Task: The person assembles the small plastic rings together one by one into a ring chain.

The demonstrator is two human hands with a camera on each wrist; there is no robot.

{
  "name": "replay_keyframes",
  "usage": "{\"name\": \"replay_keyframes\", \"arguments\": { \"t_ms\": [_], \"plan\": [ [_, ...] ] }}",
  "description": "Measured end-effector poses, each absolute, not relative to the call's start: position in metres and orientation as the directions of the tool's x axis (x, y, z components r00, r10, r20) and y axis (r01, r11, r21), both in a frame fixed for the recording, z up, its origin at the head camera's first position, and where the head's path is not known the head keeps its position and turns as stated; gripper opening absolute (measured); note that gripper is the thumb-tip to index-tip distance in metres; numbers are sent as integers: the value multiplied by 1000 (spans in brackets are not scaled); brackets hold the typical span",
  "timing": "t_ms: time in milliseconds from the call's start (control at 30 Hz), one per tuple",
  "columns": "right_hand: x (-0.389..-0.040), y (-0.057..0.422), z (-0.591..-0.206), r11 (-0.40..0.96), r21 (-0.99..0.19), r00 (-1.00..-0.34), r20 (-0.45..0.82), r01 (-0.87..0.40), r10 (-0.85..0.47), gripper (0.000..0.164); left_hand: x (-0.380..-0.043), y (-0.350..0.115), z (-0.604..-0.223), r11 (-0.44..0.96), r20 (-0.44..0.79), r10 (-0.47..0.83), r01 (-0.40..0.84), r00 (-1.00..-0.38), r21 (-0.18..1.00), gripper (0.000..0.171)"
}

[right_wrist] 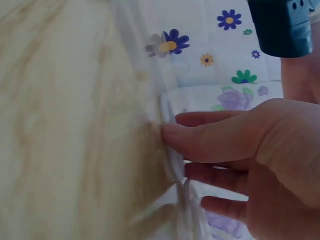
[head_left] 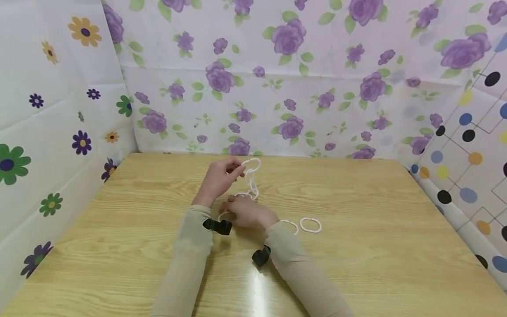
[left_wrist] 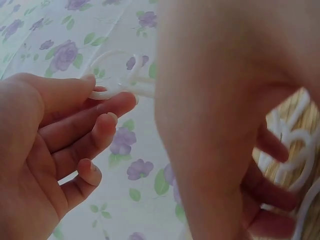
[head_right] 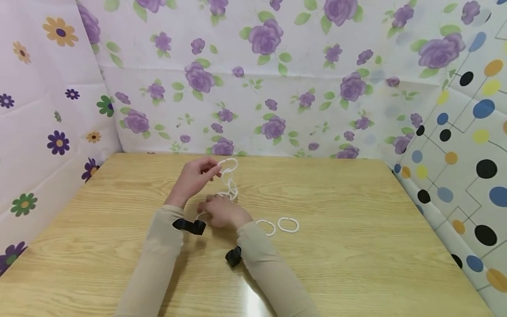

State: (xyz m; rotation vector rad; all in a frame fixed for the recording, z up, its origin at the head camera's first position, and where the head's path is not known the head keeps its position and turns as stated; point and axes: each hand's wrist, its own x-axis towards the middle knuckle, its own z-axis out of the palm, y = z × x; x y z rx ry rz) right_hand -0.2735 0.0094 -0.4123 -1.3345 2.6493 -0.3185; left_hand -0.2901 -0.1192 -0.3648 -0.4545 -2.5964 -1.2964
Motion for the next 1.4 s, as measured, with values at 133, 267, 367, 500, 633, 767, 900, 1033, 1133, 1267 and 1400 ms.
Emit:
{"name": "replay_keyframes", "arguments": {
  "t_ms": [133, 267, 367, 500, 633, 767, 900, 1033, 1133, 1267, 1400],
  "plan": [
    [-273, 14, -409, 595, -283, -582, -138, -752, -802, 31, -289, -120, -365, 579, 305, 196, 361, -932, 730, 20],
    [-272, 19, -404, 592, -331, -541, -239, -735, -806, 46, -289, -121, -366, 600, 287, 216, 359, -933, 715, 21],
    [-272, 21, -402, 589, -378, -518, -280, -714, -808, 49, -290, -121, -368, 607, 282, 235, 367, -930, 705, 21],
    [-274, 23, -402, 565, -414, -488, -285, -714, -825, 23, -291, -121, -371, 612, 275, 249, 371, -929, 698, 20],
    [-278, 26, -403, 524, -417, -455, -261, -742, -852, 13, -292, -120, -372, 614, 264, 257, 368, -930, 698, 20],
    [-283, 34, -398, 495, -443, -451, -207, -748, -868, 10, -292, -119, -370, 614, 256, 263, 366, -930, 699, 20],
    [-289, 48, -388, 465, -499, -481, -107, -731, -870, 12, -293, -118, -369, 615, 257, 269, 370, -928, 696, 20],
    [-296, 64, -381, 446, -541, -546, 29, -713, -837, 12, -294, -117, -369, 620, 262, 269, 375, -927, 689, 19],
    [-300, 76, -377, 458, -602, -618, 76, -654, -782, 13, -295, -117, -369, 620, 263, 267, 374, -927, 690, 19],
    [-303, 90, -373, 464, -682, -710, 117, -565, -694, 12, -295, -117, -370, 621, 256, 263, 366, -930, 693, 21],
    [-302, 100, -369, 421, -746, -781, 209, -516, -588, 11, -294, -117, -370, 629, 242, 260, 354, -935, 692, 22]
  ]
}}
